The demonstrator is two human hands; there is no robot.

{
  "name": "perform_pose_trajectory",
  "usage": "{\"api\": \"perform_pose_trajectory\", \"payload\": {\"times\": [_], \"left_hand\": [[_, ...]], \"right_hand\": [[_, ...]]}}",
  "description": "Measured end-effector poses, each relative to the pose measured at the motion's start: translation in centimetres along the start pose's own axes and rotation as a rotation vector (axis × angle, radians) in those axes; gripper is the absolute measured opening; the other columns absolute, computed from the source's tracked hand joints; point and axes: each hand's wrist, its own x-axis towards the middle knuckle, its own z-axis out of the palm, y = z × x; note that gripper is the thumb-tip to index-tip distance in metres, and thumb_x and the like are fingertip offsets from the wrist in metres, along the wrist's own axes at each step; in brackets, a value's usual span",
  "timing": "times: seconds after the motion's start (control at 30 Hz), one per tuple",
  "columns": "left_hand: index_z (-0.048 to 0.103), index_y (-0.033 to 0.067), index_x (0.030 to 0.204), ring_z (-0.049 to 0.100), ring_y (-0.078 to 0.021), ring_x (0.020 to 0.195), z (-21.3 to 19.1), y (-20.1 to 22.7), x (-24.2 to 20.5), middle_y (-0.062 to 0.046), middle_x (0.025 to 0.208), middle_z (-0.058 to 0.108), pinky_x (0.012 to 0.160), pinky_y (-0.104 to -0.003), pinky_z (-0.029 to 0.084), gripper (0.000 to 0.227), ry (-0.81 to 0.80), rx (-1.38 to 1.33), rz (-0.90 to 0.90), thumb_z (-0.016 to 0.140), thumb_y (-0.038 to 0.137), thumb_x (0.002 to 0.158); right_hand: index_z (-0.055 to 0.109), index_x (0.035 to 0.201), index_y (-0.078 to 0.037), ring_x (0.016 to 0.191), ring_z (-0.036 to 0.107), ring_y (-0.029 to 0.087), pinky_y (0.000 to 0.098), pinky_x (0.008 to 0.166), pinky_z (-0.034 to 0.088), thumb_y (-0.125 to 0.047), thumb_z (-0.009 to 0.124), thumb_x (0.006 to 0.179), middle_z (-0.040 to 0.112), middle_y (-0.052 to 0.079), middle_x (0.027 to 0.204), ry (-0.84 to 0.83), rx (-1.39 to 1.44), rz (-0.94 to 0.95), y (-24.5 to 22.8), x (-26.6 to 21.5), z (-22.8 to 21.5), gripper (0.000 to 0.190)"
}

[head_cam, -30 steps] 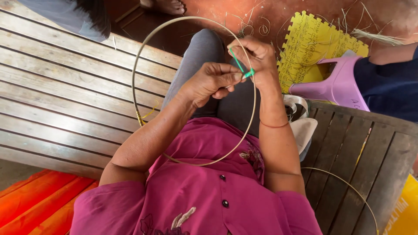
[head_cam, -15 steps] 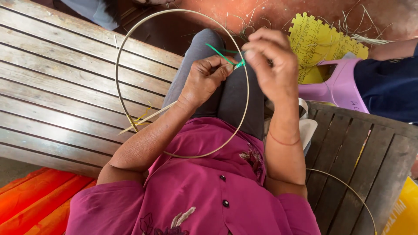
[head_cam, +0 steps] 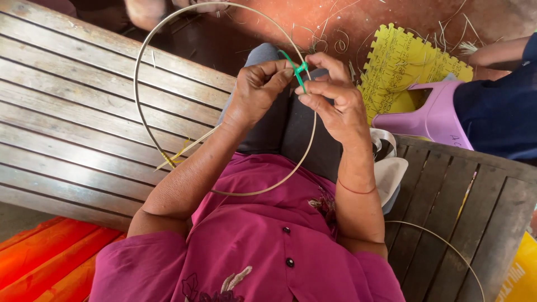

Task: Weaving and tying thin colored strips onto a circular wooden frame to assemble a fan base.

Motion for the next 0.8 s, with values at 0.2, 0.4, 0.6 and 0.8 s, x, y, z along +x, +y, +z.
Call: {"api": "perform_pose_trajectory", "payload": {"times": [0.2, 0.4, 0.6, 0.8], "left_hand": [[0.078, 0.0080, 0.094, 0.051, -0.0035, 0.052, 0.3, -1.0, 0.0, 0.000, 0.059, 0.055, 0.048, -0.015, 0.043, 0.010, 0.099, -0.160, -0.163, 0.070, 0.013, 0.095], [0.079, 0.0079, 0.093, 0.049, -0.0025, 0.054, 0.7, -1.9, 0.6, 0.002, 0.058, 0.052, 0.048, -0.015, 0.041, 0.009, 0.124, -0.054, -0.117, 0.074, 0.015, 0.092], [0.081, 0.0094, 0.087, 0.052, -0.0099, 0.047, -4.5, -7.2, 4.0, -0.003, 0.057, 0.055, 0.041, -0.023, 0.043, 0.013, 0.442, 0.018, -0.163, 0.073, 0.020, 0.085], [0.080, 0.0088, 0.076, 0.049, -0.0083, 0.038, -14.7, -13.2, 6.4, -0.004, 0.049, 0.052, 0.034, -0.022, 0.034, 0.014, 0.761, 0.143, -0.230, 0.067, 0.014, 0.079]], "right_hand": [[0.080, 0.106, -0.014, 0.137, 0.044, 0.030, 0.0420, 0.103, 0.047, -0.016, 0.075, 0.100, 0.054, 0.012, 0.144, 0.054, -0.115, -0.010, 0.6, -1.6, 0.4, 0.007], [0.080, 0.106, -0.017, 0.145, 0.035, 0.030, 0.0443, 0.108, 0.043, -0.019, 0.076, 0.100, 0.046, 0.010, 0.154, 0.008, -0.063, -0.014, 0.1, -1.5, 0.5, 0.008], [0.076, 0.101, -0.022, 0.148, 0.033, 0.038, 0.0549, 0.110, 0.033, -0.007, 0.071, 0.092, 0.041, 0.020, 0.157, -0.101, 0.528, -0.011, 3.2, -5.0, 0.7, 0.018], [0.068, 0.132, -0.033, 0.150, 0.036, 0.042, 0.0547, 0.117, 0.034, -0.035, 0.065, 0.097, 0.041, 0.019, 0.158, 0.219, 1.168, -0.149, 9.3, -14.8, -2.0, 0.035]]}}
